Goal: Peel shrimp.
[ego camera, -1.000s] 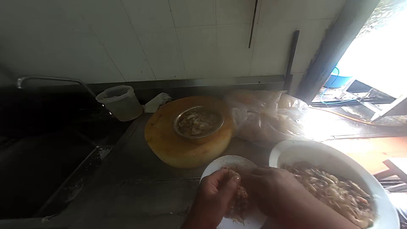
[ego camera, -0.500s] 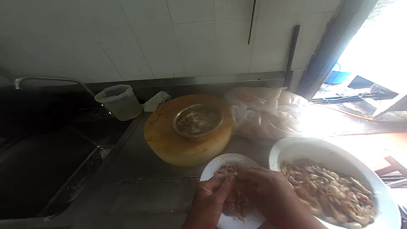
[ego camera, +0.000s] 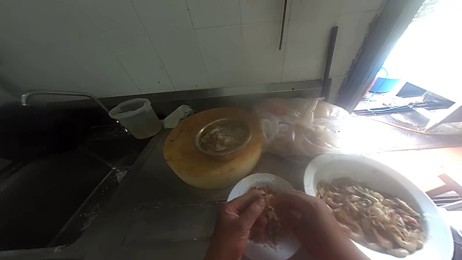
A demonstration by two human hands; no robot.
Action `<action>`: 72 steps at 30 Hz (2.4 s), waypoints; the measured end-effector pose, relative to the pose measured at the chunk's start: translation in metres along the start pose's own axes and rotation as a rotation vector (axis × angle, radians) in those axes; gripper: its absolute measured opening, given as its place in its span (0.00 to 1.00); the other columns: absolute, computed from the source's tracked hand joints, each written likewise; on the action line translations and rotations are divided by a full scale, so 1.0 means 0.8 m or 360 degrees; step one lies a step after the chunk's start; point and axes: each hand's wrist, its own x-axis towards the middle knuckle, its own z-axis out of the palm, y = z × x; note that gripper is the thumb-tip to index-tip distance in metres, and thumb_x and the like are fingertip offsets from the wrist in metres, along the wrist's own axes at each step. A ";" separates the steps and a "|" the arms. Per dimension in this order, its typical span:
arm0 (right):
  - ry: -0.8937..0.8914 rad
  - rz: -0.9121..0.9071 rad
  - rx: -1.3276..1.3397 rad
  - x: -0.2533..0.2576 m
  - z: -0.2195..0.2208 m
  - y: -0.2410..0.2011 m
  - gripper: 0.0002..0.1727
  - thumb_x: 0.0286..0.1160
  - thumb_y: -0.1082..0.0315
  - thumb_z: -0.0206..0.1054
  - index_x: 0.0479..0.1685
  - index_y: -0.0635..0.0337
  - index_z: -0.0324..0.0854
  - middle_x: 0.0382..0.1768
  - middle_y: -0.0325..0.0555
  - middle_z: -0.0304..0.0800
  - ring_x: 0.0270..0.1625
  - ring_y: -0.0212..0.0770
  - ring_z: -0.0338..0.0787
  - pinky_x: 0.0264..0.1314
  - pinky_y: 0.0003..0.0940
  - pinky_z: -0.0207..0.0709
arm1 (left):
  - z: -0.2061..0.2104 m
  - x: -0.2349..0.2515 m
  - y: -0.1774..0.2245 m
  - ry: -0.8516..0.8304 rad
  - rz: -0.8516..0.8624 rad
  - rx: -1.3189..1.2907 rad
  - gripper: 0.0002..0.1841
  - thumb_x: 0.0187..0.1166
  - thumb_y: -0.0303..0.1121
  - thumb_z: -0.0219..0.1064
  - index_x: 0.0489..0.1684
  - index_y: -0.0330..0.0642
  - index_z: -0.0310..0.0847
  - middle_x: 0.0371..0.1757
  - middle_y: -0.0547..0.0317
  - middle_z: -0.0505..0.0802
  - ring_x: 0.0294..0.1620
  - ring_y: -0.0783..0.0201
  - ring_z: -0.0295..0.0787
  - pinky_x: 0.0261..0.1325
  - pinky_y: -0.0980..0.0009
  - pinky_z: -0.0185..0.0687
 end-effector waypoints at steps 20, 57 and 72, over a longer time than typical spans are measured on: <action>0.0095 0.0159 0.0655 0.000 -0.001 0.004 0.10 0.81 0.66 0.60 0.41 0.57 0.88 0.34 0.41 0.91 0.31 0.39 0.92 0.32 0.38 0.92 | 0.000 -0.009 -0.004 -0.0169 -0.0361 -0.0657 0.12 0.85 0.28 0.65 0.58 0.31 0.86 0.46 0.42 0.94 0.33 0.61 0.91 0.35 0.68 0.90; 0.0157 0.0250 0.0870 -0.020 0.015 0.011 0.11 0.82 0.66 0.71 0.52 0.63 0.92 0.45 0.49 0.97 0.43 0.47 0.98 0.48 0.43 0.97 | 0.012 0.002 -0.029 -0.0025 0.0095 0.0378 0.15 0.74 0.38 0.79 0.52 0.39 0.93 0.45 0.52 0.95 0.32 0.62 0.91 0.28 0.70 0.88; 0.0238 0.0269 0.1103 -0.023 0.025 0.003 0.07 0.76 0.72 0.71 0.44 0.68 0.89 0.38 0.54 0.95 0.37 0.50 0.97 0.40 0.47 0.96 | 0.011 -0.001 -0.024 0.0188 0.0247 0.0461 0.12 0.87 0.34 0.64 0.46 0.37 0.91 0.35 0.54 0.92 0.22 0.63 0.85 0.22 0.71 0.85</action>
